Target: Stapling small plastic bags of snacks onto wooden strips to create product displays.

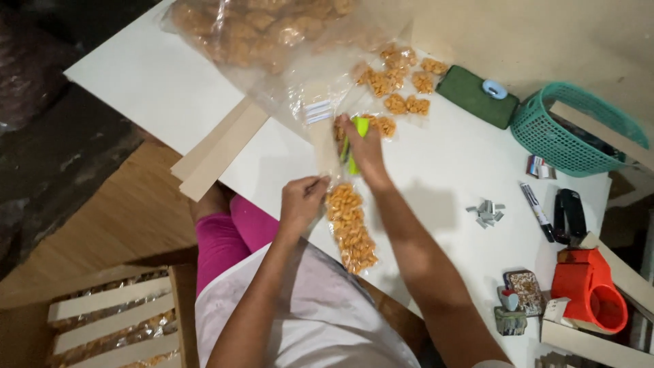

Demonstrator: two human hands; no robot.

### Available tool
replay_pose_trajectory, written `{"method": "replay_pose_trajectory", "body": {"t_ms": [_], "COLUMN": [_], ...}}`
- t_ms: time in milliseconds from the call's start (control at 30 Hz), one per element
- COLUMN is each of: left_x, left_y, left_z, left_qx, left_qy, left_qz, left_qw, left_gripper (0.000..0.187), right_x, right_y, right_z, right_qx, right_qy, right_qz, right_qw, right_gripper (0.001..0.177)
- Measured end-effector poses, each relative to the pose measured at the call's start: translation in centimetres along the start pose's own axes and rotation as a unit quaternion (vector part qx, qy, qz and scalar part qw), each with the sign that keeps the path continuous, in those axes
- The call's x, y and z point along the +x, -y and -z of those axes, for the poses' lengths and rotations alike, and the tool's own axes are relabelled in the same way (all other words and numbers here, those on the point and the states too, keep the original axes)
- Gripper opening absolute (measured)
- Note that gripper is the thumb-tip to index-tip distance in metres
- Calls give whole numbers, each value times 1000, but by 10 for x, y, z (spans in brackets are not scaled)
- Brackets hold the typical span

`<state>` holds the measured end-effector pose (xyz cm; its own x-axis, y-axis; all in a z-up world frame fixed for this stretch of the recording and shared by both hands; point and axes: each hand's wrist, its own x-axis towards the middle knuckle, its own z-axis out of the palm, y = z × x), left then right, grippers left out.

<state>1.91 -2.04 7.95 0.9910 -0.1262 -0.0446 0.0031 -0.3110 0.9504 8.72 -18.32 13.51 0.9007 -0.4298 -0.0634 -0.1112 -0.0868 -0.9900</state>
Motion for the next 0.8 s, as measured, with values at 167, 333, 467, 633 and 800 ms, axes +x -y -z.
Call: {"method": "replay_pose_trajectory", "body": {"t_ms": [167,333,467,633,800], "left_x": [-2,16,12,5,-17], "left_y": [70,89,98,71,7], "left_z": [-18,-22,-28,-21,1], "left_qx": [-75,-171,-171,-243,-367], "left_qy": [1,-18,-21,-26,-18], "left_qz": [117,170,171,157,188], "left_qw": [990,970,970,957,911], "left_gripper": [25,23,24,33,50], "right_x": [142,154,94,-18,-59], "right_y": [-117,-129,-94,5,-7], "right_z": [87,120,136,119,73], "right_qx": [-299,-469,-430,-264,-54], "right_qy": [-79,-14,93,239,268], "right_qz": [11,-56,-73,-46,-63], "right_qw": [951,881,895,933,960], "right_gripper": [47,63,29,29,37]}}
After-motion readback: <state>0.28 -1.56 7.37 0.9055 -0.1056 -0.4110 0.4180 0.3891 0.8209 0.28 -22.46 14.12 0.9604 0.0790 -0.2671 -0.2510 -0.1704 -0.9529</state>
